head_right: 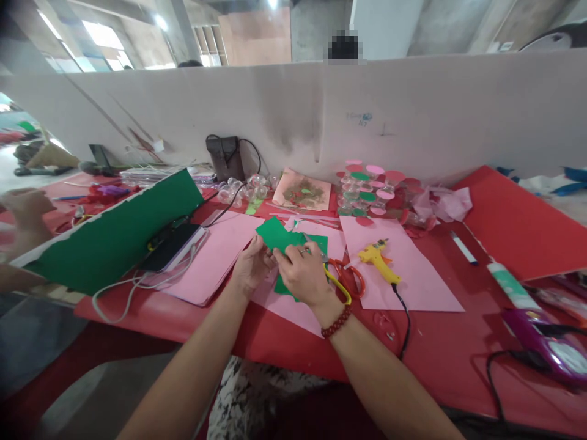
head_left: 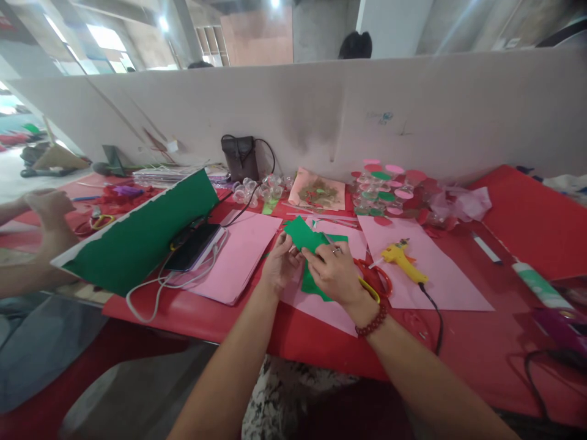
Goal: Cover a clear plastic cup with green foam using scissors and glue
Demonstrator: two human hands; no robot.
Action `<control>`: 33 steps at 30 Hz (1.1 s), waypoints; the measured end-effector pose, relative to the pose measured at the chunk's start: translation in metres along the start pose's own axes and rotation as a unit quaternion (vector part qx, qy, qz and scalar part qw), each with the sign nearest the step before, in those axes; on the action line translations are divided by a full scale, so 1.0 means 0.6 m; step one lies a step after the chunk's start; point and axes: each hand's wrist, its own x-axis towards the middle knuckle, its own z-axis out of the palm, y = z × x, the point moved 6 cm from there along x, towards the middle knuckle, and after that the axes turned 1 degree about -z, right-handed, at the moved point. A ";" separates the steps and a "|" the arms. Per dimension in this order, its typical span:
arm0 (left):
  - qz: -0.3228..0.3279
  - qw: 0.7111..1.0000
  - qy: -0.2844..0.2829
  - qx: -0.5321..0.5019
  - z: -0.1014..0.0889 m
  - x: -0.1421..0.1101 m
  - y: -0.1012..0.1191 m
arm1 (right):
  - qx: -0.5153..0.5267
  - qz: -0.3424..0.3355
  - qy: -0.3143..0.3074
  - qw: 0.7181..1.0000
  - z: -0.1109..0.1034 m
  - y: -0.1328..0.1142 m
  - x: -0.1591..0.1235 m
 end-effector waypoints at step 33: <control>0.069 0.988 -0.019 0.139 0.013 -0.002 -0.016 | 0.349 0.212 0.004 0.913 0.044 0.046 -0.016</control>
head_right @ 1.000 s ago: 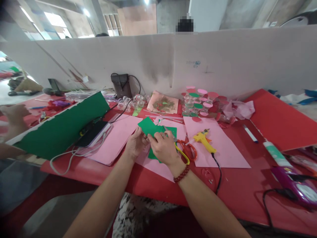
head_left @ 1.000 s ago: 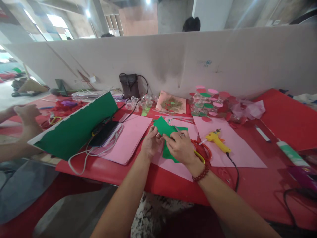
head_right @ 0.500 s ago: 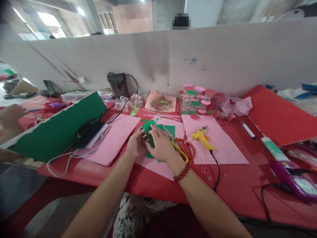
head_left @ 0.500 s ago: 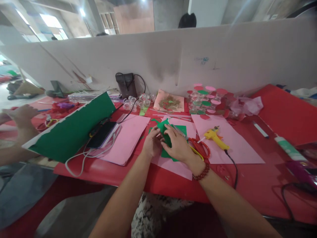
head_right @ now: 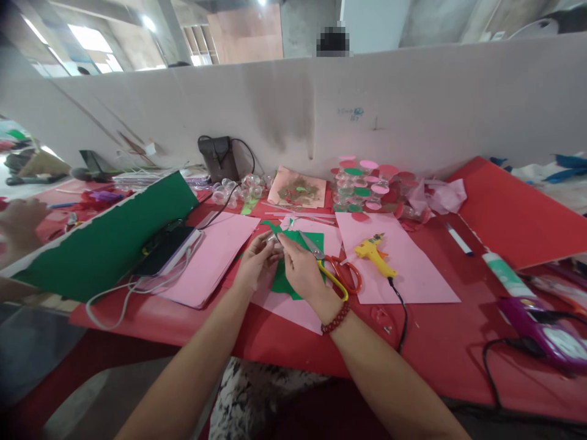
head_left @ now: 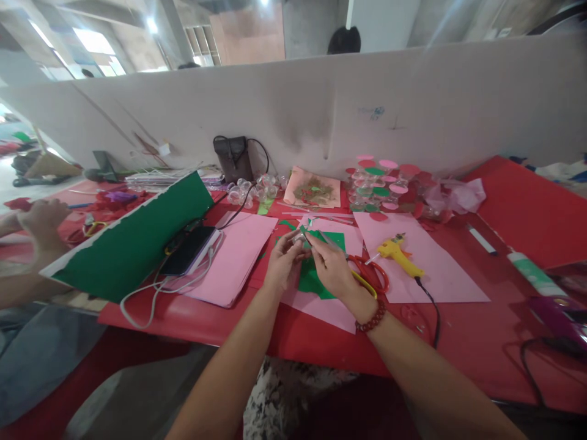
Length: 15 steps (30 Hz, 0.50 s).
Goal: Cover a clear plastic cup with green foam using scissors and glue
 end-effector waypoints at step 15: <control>0.028 0.998 0.017 0.052 0.014 -0.013 0.005 | 0.023 0.055 0.058 0.997 -0.006 0.006 -0.002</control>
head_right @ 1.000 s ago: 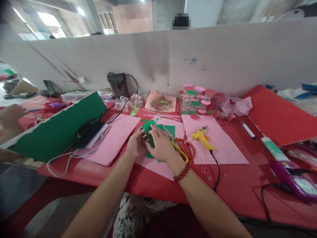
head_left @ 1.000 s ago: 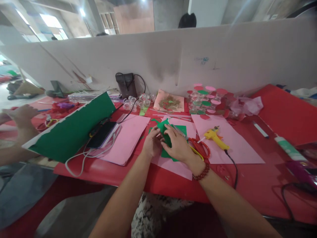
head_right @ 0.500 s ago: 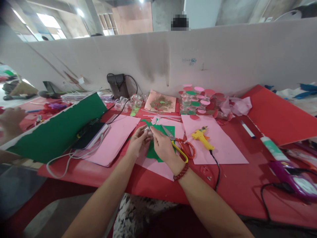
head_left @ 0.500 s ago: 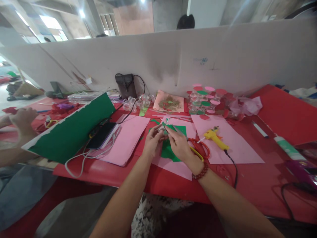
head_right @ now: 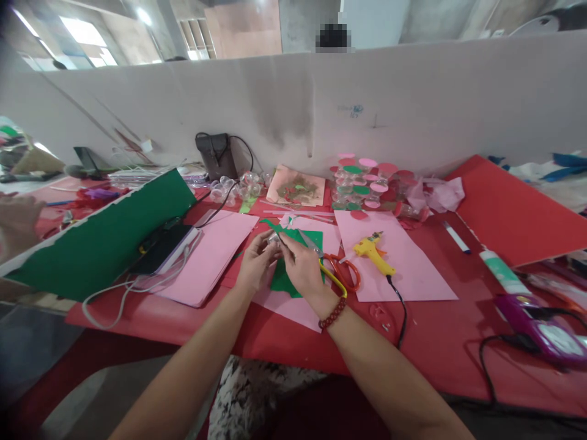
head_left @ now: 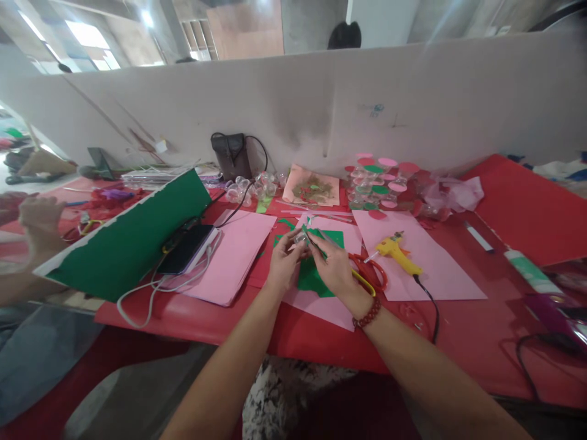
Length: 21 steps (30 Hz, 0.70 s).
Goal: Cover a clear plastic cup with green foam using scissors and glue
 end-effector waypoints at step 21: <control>0.034 0.998 0.034 0.041 -0.024 0.011 0.006 | 0.072 0.057 0.026 0.995 -0.017 0.023 0.011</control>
